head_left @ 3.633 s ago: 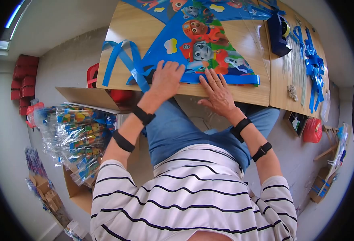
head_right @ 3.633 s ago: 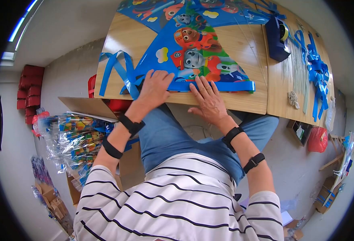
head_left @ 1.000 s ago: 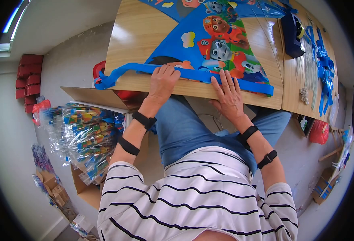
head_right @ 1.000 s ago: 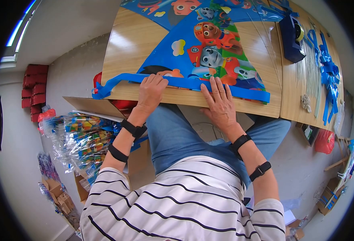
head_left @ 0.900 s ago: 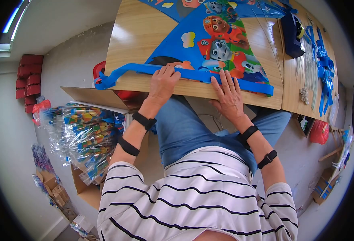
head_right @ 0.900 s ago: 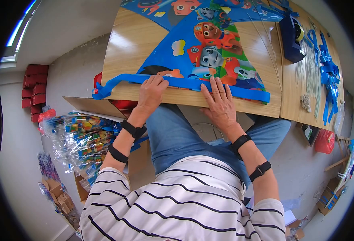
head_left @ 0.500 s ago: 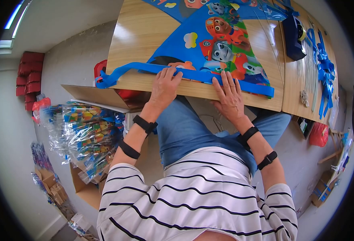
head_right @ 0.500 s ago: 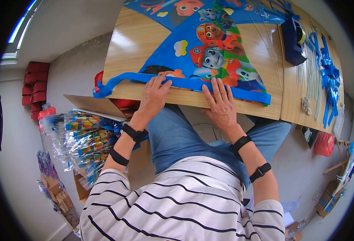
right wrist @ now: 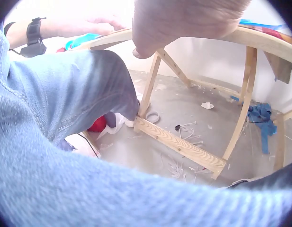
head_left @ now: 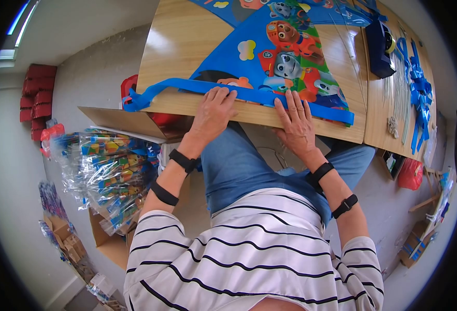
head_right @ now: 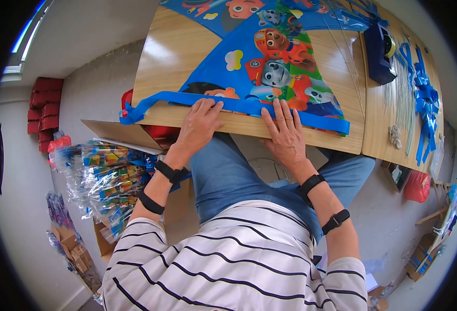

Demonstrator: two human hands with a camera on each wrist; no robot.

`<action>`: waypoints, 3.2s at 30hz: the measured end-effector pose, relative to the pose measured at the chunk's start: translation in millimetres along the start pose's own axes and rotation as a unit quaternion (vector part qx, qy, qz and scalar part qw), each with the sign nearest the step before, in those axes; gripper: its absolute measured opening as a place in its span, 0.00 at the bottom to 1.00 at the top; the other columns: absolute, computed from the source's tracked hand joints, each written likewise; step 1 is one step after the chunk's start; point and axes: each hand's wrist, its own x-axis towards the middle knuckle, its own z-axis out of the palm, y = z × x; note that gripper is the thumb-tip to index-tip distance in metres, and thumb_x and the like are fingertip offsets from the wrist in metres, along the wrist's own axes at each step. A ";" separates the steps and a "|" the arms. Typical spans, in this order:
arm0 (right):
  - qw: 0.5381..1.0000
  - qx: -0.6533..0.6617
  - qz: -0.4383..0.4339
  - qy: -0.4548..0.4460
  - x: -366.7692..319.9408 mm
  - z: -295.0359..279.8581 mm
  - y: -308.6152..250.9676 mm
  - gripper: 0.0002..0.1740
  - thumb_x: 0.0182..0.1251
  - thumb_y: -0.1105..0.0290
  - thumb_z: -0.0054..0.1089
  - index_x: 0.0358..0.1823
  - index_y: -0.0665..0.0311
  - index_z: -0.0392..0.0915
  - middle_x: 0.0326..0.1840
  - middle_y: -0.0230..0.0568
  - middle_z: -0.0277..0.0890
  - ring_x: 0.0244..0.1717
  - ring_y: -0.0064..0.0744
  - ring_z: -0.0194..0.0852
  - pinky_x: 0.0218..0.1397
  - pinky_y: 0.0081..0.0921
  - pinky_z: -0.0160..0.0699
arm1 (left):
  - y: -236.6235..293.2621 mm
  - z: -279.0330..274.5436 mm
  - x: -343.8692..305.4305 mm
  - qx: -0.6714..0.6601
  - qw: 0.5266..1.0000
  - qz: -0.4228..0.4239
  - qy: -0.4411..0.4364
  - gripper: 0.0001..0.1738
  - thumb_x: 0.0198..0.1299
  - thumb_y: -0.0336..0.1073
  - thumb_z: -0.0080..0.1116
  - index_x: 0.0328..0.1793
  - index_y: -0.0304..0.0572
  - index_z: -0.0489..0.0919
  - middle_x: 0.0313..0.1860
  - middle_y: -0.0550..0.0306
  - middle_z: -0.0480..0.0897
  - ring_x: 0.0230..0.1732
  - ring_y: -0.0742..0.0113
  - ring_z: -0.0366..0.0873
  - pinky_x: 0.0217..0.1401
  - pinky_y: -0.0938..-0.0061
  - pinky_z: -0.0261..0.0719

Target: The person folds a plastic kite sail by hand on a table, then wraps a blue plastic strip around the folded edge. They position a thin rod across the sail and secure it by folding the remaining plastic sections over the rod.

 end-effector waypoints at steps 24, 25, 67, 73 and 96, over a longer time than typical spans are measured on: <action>1.000 -0.010 -0.001 0.006 -0.1 3.0 0.9 0.59 0.53 0.56 0.85 0.87 0.48 0.62 0.92 0.52 0.50 0.92 0.52 0.46 0.90 0.55 0.50 | 4.8 8.7 -2.8 0.058 0.998 0.018 -0.035 0.43 0.56 0.53 0.78 0.71 0.32 0.79 0.69 0.45 0.77 0.73 0.43 0.73 0.78 0.52 0.73; 1.000 -0.011 0.000 0.004 -0.4 3.1 0.7 0.59 0.53 0.56 0.85 0.87 0.48 0.62 0.92 0.52 0.50 0.92 0.52 0.46 0.90 0.55 0.50 | 5.6 7.5 -3.1 0.053 0.998 0.015 -0.037 0.43 0.56 0.53 0.78 0.72 0.32 0.79 0.69 0.45 0.78 0.72 0.43 0.73 0.77 0.53 0.73; 0.999 -0.036 -0.024 -0.010 1.5 3.0 2.3 0.61 0.54 0.62 0.83 0.90 0.51 0.57 0.93 0.56 0.48 0.93 0.59 0.44 0.91 0.58 0.46 | 12.0 6.5 -7.6 0.001 0.998 -0.057 -0.011 0.43 0.52 0.53 0.81 0.71 0.40 0.80 0.68 0.49 0.77 0.73 0.51 0.73 0.72 0.52 0.68; 0.999 -0.041 -0.021 -0.012 2.2 2.0 0.9 0.62 0.54 0.62 0.83 0.90 0.50 0.56 0.93 0.56 0.47 0.93 0.58 0.44 0.91 0.58 0.46 | 17.5 6.5 -10.8 -0.008 0.996 -0.091 -0.023 0.45 0.53 0.52 0.81 0.74 0.40 0.78 0.72 0.51 0.76 0.76 0.52 0.71 0.65 0.53 0.72; 0.999 0.001 -0.021 -0.030 11.4 -23.8 -3.8 0.57 0.56 0.62 0.81 0.88 0.60 0.59 0.91 0.59 0.51 0.93 0.59 0.42 0.91 0.62 0.41 | 15.3 11.7 -10.7 -0.010 0.995 -0.095 -0.011 0.45 0.49 0.52 0.82 0.72 0.39 0.78 0.70 0.54 0.77 0.75 0.52 0.73 0.58 0.54 0.81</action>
